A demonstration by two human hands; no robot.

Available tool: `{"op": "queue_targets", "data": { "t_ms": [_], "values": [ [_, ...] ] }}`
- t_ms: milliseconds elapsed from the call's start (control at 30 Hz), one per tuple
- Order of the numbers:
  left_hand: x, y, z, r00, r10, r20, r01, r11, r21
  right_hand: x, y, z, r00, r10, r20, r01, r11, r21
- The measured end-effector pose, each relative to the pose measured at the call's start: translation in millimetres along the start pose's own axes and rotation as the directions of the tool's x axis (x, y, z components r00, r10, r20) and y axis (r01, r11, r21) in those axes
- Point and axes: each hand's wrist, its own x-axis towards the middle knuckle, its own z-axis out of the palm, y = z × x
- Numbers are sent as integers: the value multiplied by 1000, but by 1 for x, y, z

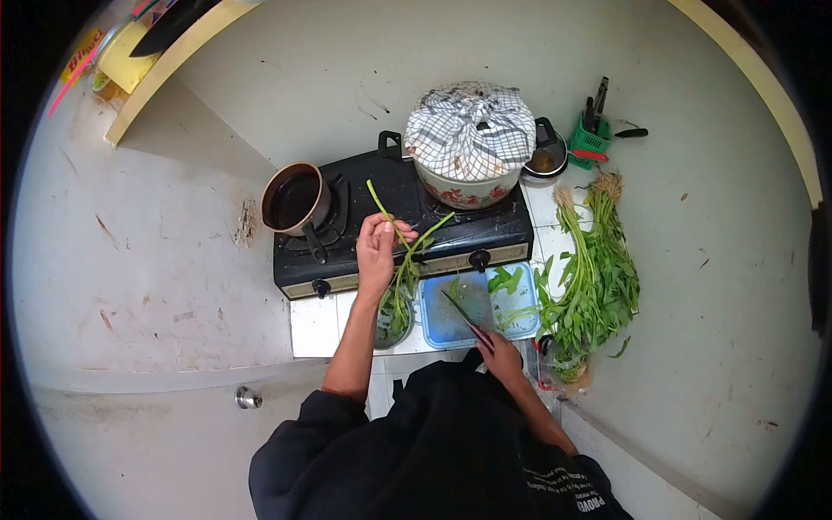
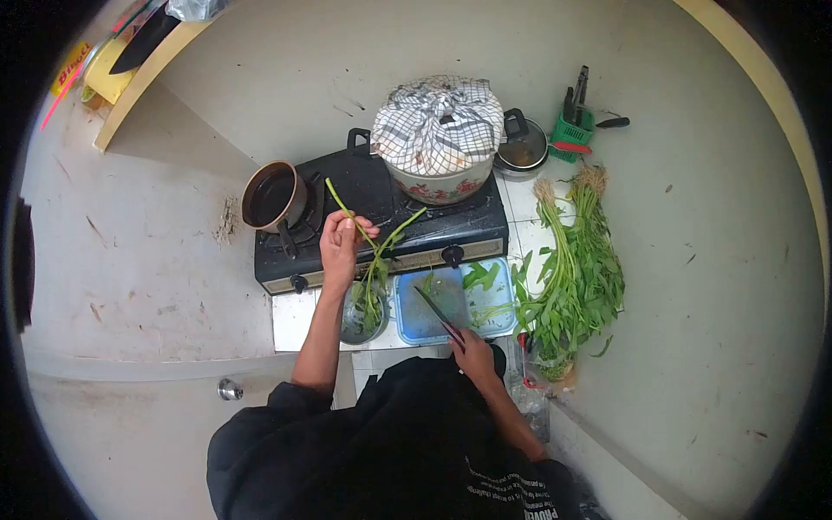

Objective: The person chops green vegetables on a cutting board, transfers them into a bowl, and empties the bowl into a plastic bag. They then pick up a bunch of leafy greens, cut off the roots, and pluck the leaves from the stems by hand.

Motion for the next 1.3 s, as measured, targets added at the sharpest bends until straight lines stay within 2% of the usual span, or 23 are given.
{"op": "queue_targets", "data": {
  "t_ms": [67, 167, 200, 233, 267, 333, 433, 533, 667, 733, 867, 933, 1133, 1233, 1300],
  "values": [
    [0, 3, -2, 999, 28, -21, -28, 1000, 4, 6, 0, 1, 1000, -9, 15, 9, 1000, -6],
    [-5, -6, 1, 986, -156, 51, 122, 906, 406, 12, 3, 5, 998, -8, 55, 9, 1000, -18],
    [-8, -9, 14, 990, -73, 123, -23, 766, 642, 12, 3, 5, 996, 2, 87, 1, 999, -40],
    [-12, -9, 21, 926, -353, 132, 140, 649, 748, 13, 3, 6, 993, 13, 118, -6, 998, -61],
    [-20, -31, 19, 892, -414, 180, 54, 494, 868, 13, 3, 7, 989, 23, 148, -12, 997, -81],
    [-38, -63, 29, 869, -469, 155, -19, 283, 959, 9, 0, 6, 987, -3, 163, 20, 995, -102],
    [-57, -117, 38, 868, -489, 86, -60, 68, 996, 4, -1, 3, 984, 15, 175, 0, 996, -84],
    [-63, -160, 39, 884, -466, 41, -33, 25, 999, -1, 5, 5, 987, 31, 156, -22, 998, -58],
    [-63, -148, 44, 844, -529, 88, -78, 42, 996, -6, 13, 2, 995, 33, 99, -30, 999, -32],
    [-60, -109, 58, 814, -557, 166, -138, 92, 986, -9, 16, 2, 997, 25, 67, -22, 999, -39],
    [-47, -93, 83, 762, -573, 302, -165, 279, 946, -8, 16, 3, 990, 53, 128, -46, 997, -56],
    [-41, -93, 102, 759, -544, 357, -174, 360, 917, -4, 12, 5, 994, -4, 105, 10, 999, -52],
    [-33, -108, 119, 828, -463, 316, -133, 385, 913, 13, 6, 9, 996, 10, 92, -2, 996, -87],
    [-27, -102, 109, 803, -522, 287, -61, 407, 911, 19, 10, 21, 999, -34, 32, 38, 991, -131],
    [-20, -104, 95, 819, -448, 358, -3, 621, 784, 25, 8, 26, 998, -57, 10, 57, 988, -144]
  ]
}}
